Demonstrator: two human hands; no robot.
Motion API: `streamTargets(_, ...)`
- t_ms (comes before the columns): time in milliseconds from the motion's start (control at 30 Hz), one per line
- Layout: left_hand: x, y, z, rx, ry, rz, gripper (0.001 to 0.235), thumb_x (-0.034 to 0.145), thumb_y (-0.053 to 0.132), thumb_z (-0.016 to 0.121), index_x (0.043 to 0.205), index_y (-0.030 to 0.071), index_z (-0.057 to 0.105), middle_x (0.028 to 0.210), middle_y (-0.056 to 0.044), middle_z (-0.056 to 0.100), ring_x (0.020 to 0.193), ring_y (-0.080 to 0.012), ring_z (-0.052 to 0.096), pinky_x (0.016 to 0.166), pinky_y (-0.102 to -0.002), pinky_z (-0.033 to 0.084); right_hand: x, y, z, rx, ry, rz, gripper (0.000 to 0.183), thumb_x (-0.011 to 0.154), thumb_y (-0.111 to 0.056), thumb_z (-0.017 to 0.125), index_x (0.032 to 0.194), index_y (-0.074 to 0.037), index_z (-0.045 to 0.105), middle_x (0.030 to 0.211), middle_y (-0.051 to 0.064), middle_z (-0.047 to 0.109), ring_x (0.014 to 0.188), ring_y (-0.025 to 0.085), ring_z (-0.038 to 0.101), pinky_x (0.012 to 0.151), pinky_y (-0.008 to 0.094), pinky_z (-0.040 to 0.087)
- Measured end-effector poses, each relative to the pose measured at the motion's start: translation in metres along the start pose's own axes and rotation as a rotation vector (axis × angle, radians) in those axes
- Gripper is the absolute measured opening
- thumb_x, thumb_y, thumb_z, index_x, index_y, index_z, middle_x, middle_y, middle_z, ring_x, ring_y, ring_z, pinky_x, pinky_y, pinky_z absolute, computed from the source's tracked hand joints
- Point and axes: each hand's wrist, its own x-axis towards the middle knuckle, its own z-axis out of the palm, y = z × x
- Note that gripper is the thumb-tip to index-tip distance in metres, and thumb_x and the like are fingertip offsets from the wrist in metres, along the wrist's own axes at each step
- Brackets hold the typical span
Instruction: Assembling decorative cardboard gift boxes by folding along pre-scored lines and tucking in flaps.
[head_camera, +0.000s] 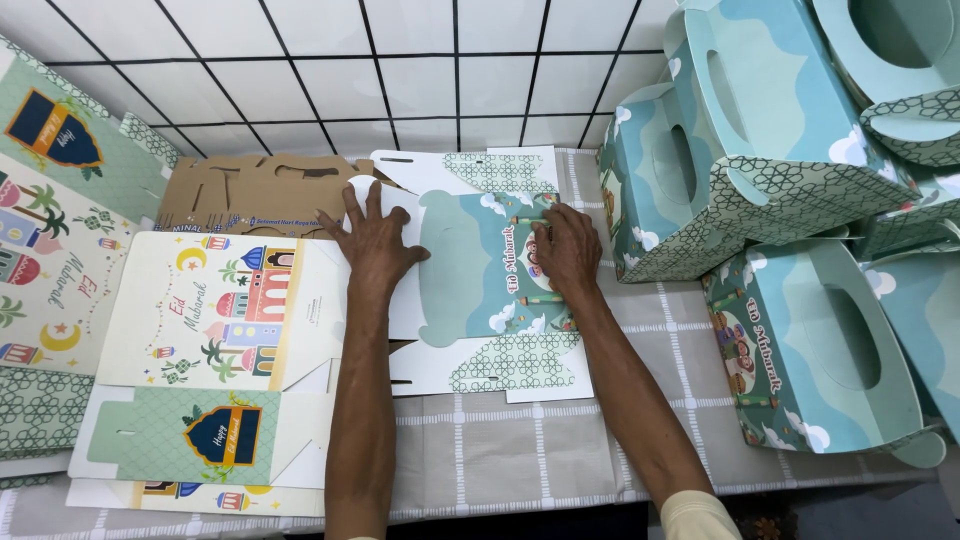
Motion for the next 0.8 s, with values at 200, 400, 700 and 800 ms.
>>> streamTargets(200,0.012,-0.013,0.020,0.093,-0.037,-0.020,0.032,0.077,0.004,0.080,0.107,0.016,0.080,0.158,-0.020,0.045,0.153,-0.0471,0.017,0.107,-0.084,-0.002,0.000,0.002,-0.001,0.052,0.018,0.016,0.030,0.102,-0.030,0.065,0.117,-0.006,0.074,0.124,0.017,0.069,0.118,0.042,0.063,0.089,0.055,0.053)
streamTargets(400,-0.011,0.025,-0.019,-0.186,0.257,0.243,0.027,0.093,-0.005,0.065,0.116,0.005,0.073,0.147,-0.020,0.052,0.133,-0.0409,0.049,0.107,-0.069,0.038,0.000,0.003,0.002,0.093,0.040,0.032,0.029,0.102,-0.030,0.066,0.117,-0.007,0.074,0.124,0.017,0.068,0.117,0.042,0.063,0.090,0.055,0.053)
streamTargets(700,0.001,-0.002,0.026,-0.522,-0.161,0.056,0.049,0.103,0.025,0.054,0.150,0.014,0.048,0.157,-0.027,0.033,0.133,-0.0465,0.051,0.099,-0.062,0.051,-0.001,0.002,-0.002,0.114,0.050,0.045,0.028,0.099,-0.028,0.067,0.116,-0.007,0.074,0.124,0.017,0.068,0.115,0.042,0.064,0.090,0.055,0.053)
streamTargets(800,-0.009,0.009,-0.004,-0.728,-0.139,-0.009,0.052,0.103,0.024,0.057,0.151,0.007,0.045,0.156,-0.031,0.030,0.127,-0.0494,0.055,0.088,-0.055,0.060,-0.002,0.000,-0.006,0.192,0.074,0.077,0.028,0.100,-0.026,0.066,0.118,-0.006,0.074,0.125,0.018,0.067,0.114,0.042,0.064,0.091,0.054,0.053)
